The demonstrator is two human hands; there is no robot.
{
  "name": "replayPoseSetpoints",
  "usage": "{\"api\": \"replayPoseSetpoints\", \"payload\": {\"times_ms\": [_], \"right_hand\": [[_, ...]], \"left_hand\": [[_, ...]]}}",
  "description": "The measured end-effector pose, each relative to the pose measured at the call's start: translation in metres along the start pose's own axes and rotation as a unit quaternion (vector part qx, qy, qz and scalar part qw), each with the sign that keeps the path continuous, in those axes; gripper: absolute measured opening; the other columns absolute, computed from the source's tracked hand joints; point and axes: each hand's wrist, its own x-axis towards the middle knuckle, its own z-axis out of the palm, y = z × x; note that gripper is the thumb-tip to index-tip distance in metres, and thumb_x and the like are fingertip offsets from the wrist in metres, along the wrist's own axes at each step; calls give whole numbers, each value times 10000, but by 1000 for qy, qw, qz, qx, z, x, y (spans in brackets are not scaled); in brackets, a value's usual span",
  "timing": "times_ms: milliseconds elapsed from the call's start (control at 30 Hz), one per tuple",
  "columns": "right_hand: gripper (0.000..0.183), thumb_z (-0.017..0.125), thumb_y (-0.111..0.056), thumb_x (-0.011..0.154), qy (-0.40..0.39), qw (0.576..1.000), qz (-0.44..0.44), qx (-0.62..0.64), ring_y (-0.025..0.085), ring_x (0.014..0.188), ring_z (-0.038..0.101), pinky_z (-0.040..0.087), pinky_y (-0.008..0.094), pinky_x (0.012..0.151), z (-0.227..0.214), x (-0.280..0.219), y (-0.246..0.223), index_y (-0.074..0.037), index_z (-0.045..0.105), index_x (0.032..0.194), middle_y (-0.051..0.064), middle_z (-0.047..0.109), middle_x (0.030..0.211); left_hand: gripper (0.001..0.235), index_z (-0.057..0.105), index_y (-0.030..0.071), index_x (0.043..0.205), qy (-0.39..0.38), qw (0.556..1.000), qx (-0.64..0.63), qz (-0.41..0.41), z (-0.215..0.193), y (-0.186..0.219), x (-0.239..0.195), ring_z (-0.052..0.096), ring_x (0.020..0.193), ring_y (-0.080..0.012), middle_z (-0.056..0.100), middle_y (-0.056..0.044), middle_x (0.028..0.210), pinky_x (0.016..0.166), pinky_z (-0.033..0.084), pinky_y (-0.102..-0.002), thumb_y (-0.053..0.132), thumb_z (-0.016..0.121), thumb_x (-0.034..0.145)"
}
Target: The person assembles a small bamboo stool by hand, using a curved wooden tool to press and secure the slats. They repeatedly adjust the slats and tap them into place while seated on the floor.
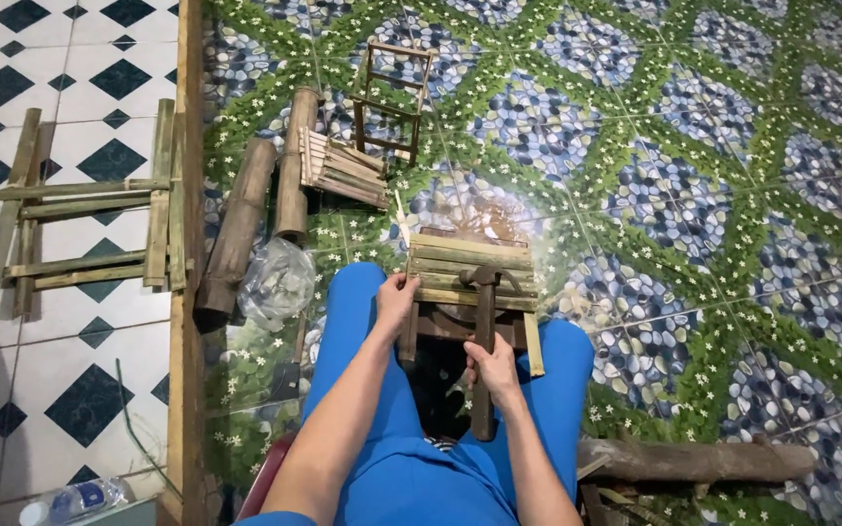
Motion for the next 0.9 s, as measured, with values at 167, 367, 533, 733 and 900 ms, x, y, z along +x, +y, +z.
{"api": "replayPoseSetpoints", "payload": {"times_ms": [167,367,533,733,900], "right_hand": [[172,692,-8,916,0,1000,3,-11,261,367,547,465,414,278,-2,4,4,71,632,1056,182,570,589],[137,688,-3,917,6,999,-1,-35,257,374,552,470,410,294,3,-4,-6,69,627,1016,173,567,582],[90,703,-10,910,22,996,-13,-86,258,363,572,477,409,284,3,2,3,42,647,958,175,593,564],[88,725,-68,887,39,981,-26,-188,224,347,584,477,361,273,31,-26,-26,-32,656,848,158,624,526],[211,754,-121,901,-14,945,-98,-312,312,607,670,447,476,450,36,-16,-8,-46,689,1088,245,701,730]], "left_hand": [[448,734,120,1246,-23,999,49,6,-2,-6,6,675,1203,-327,749,-107,1217,985,541,-460,410,699,907],[403,768,69,1098,-34,988,144,39,0,-29,26,682,1141,-406,756,-166,1102,964,539,-516,399,657,897],[423,773,109,1064,-71,989,129,2,4,-68,47,677,1144,-388,757,-143,1086,956,535,-517,457,652,855],[379,790,93,1122,-111,993,19,-39,-21,24,-29,700,1090,-331,771,-141,1066,882,553,-444,347,677,864],[258,811,71,1019,-114,992,-24,-45,-21,33,-37,713,950,-331,769,-149,927,812,562,-449,233,696,855]]}}
